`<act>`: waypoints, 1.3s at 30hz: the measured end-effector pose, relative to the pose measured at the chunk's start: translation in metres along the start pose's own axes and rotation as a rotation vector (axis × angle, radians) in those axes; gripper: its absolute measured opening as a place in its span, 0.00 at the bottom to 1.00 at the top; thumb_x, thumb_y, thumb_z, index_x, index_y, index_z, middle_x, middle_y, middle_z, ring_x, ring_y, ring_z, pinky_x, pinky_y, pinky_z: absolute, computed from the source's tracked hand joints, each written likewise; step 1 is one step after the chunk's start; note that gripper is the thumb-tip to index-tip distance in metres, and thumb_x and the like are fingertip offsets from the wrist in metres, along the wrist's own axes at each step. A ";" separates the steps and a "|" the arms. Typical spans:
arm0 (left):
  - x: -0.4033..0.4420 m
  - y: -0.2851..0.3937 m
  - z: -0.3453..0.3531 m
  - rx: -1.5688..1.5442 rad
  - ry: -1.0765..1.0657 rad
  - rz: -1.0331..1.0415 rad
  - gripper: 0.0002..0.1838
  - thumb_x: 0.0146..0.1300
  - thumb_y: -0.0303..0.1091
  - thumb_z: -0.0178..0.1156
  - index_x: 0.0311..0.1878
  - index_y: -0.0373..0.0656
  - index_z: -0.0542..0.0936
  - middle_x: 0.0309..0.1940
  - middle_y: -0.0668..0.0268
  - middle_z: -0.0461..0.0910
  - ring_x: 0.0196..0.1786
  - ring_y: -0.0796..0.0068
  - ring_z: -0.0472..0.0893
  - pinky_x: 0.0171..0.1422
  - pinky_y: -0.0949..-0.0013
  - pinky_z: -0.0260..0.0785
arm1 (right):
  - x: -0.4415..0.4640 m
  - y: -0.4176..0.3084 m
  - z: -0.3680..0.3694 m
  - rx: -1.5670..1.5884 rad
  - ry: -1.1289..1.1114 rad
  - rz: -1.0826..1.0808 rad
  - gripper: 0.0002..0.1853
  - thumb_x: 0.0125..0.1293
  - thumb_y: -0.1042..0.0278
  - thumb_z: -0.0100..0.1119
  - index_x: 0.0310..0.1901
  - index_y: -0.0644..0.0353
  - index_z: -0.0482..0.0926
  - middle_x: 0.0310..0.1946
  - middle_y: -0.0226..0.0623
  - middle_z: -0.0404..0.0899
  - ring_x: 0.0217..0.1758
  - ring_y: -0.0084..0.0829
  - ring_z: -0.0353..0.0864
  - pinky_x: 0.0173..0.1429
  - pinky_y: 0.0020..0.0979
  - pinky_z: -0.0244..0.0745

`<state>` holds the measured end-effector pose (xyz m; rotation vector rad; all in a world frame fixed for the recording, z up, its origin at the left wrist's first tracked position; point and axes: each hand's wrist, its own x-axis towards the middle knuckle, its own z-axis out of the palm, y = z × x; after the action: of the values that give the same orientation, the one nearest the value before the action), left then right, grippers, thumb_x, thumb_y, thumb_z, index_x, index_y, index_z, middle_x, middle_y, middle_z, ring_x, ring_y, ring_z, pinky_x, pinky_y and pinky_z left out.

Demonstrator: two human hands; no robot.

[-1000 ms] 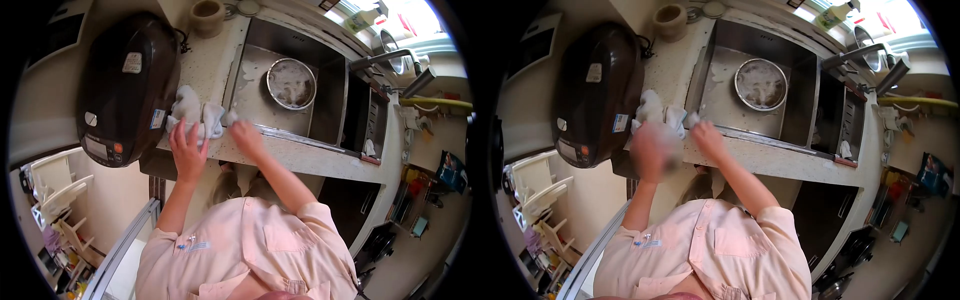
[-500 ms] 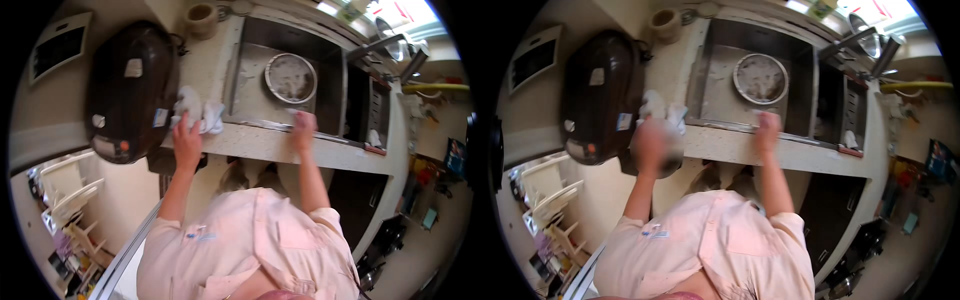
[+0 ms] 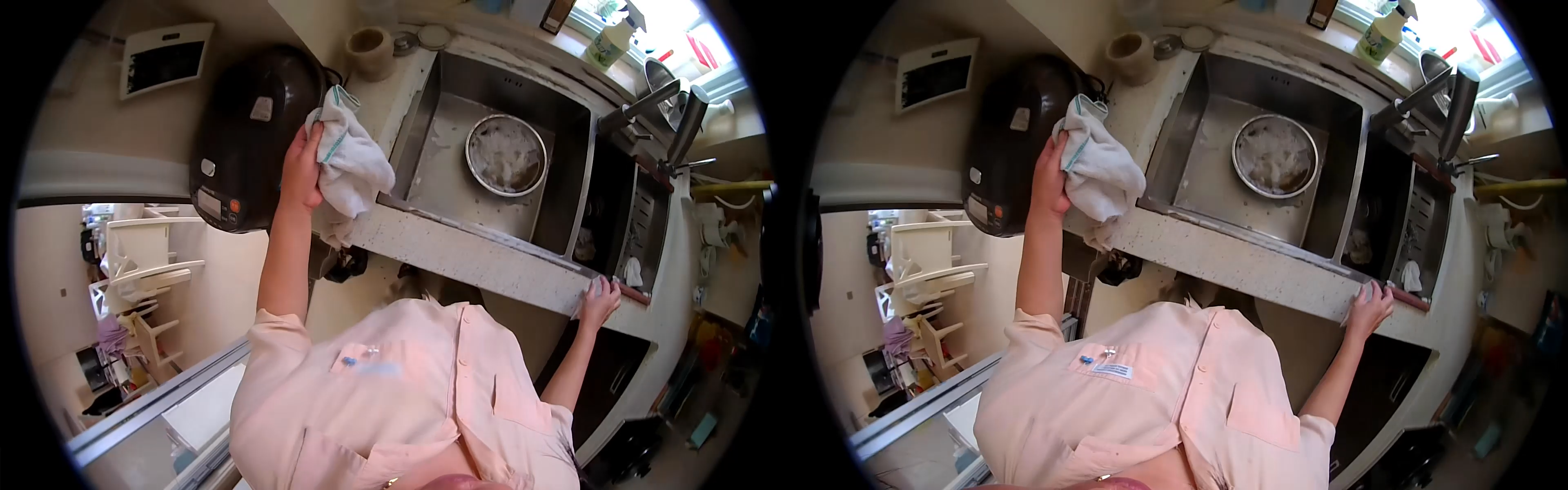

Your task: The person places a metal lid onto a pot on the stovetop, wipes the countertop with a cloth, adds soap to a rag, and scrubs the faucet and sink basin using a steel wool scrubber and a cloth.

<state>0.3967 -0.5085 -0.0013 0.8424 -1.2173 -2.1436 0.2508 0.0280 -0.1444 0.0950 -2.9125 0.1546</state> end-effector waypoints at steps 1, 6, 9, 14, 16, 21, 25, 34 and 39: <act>-0.001 0.004 0.013 -0.047 -0.042 -0.036 0.16 0.64 0.39 0.50 0.52 0.43 0.70 0.44 0.66 0.75 0.45 0.76 0.75 0.50 0.71 0.67 | 0.012 -0.025 -0.014 0.180 -0.039 -0.066 0.16 0.52 0.66 0.61 0.45 0.57 0.77 0.47 0.44 0.70 0.51 0.41 0.68 0.58 0.38 0.60; -0.016 -0.004 0.094 -0.293 -0.240 -0.225 0.18 0.65 0.43 0.46 0.53 0.43 0.69 0.46 0.64 0.74 0.48 0.71 0.74 0.53 0.64 0.68 | 0.044 -0.176 -0.036 1.216 -0.594 -0.327 0.37 0.48 0.66 0.66 0.60 0.55 0.61 0.58 0.35 0.60 0.60 0.33 0.62 0.59 0.36 0.61; -0.013 -0.046 0.116 -0.234 -0.134 -0.320 0.18 0.66 0.45 0.45 0.51 0.43 0.71 0.46 0.64 0.74 0.48 0.71 0.74 0.53 0.65 0.67 | 0.042 -0.242 -0.033 1.733 -1.013 -0.240 0.30 0.54 0.56 0.62 0.57 0.57 0.64 0.56 0.33 0.64 0.55 0.30 0.66 0.55 0.36 0.66; 0.026 -0.094 0.080 0.283 -0.103 -0.092 0.16 0.64 0.41 0.50 0.46 0.39 0.73 0.38 0.68 0.77 0.40 0.81 0.75 0.44 0.77 0.67 | 0.076 -0.242 -0.014 1.964 -1.086 0.352 0.13 0.66 0.60 0.48 0.44 0.62 0.72 0.37 0.29 0.76 0.41 0.18 0.73 0.43 0.22 0.69; 0.035 -0.107 0.076 0.437 -0.161 -0.121 0.14 0.63 0.39 0.53 0.45 0.38 0.74 0.35 0.69 0.77 0.38 0.82 0.74 0.42 0.78 0.65 | 0.079 -0.233 -0.010 1.879 -1.104 0.350 0.14 0.66 0.59 0.48 0.45 0.60 0.71 0.37 0.28 0.75 0.38 0.16 0.72 0.41 0.21 0.68; 0.035 -0.124 0.080 0.799 -0.513 -0.133 0.24 0.53 0.41 0.63 0.50 0.36 0.71 0.37 0.66 0.77 0.39 0.80 0.74 0.44 0.76 0.65 | 0.086 -0.218 -0.017 1.541 -1.297 0.313 0.24 0.61 0.51 0.52 0.53 0.59 0.66 0.40 0.27 0.73 0.37 0.14 0.69 0.39 0.19 0.66; 0.048 -0.138 0.062 0.929 -0.702 -0.475 0.21 0.54 0.42 0.61 0.47 0.38 0.74 0.35 0.69 0.77 0.38 0.81 0.74 0.43 0.78 0.65 | 0.090 -0.209 -0.015 1.089 -1.447 0.158 0.32 0.58 0.46 0.54 0.57 0.60 0.65 0.43 0.30 0.73 0.41 0.20 0.69 0.43 0.22 0.64; 0.010 -0.129 0.065 0.103 -0.290 -0.809 0.13 0.63 0.37 0.51 0.44 0.38 0.74 0.36 0.68 0.77 0.39 0.81 0.77 0.45 0.78 0.68 | 0.145 -0.213 0.191 0.499 -0.666 -0.330 0.28 0.49 0.55 0.63 0.52 0.56 0.70 0.45 0.46 0.73 0.48 0.38 0.72 0.52 0.35 0.67; 0.001 -0.113 0.038 0.032 -0.182 -0.715 0.13 0.63 0.34 0.49 0.46 0.36 0.73 0.39 0.64 0.78 0.42 0.77 0.77 0.49 0.74 0.69 | 0.128 -0.256 0.241 0.299 -0.783 -0.562 0.29 0.50 0.60 0.63 0.54 0.58 0.68 0.50 0.44 0.71 0.54 0.44 0.69 0.56 0.38 0.65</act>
<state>0.3524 -0.4366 -0.0861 1.2598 -1.1466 -2.8167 0.0934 -0.2594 -0.3242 1.2625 -3.4093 0.5575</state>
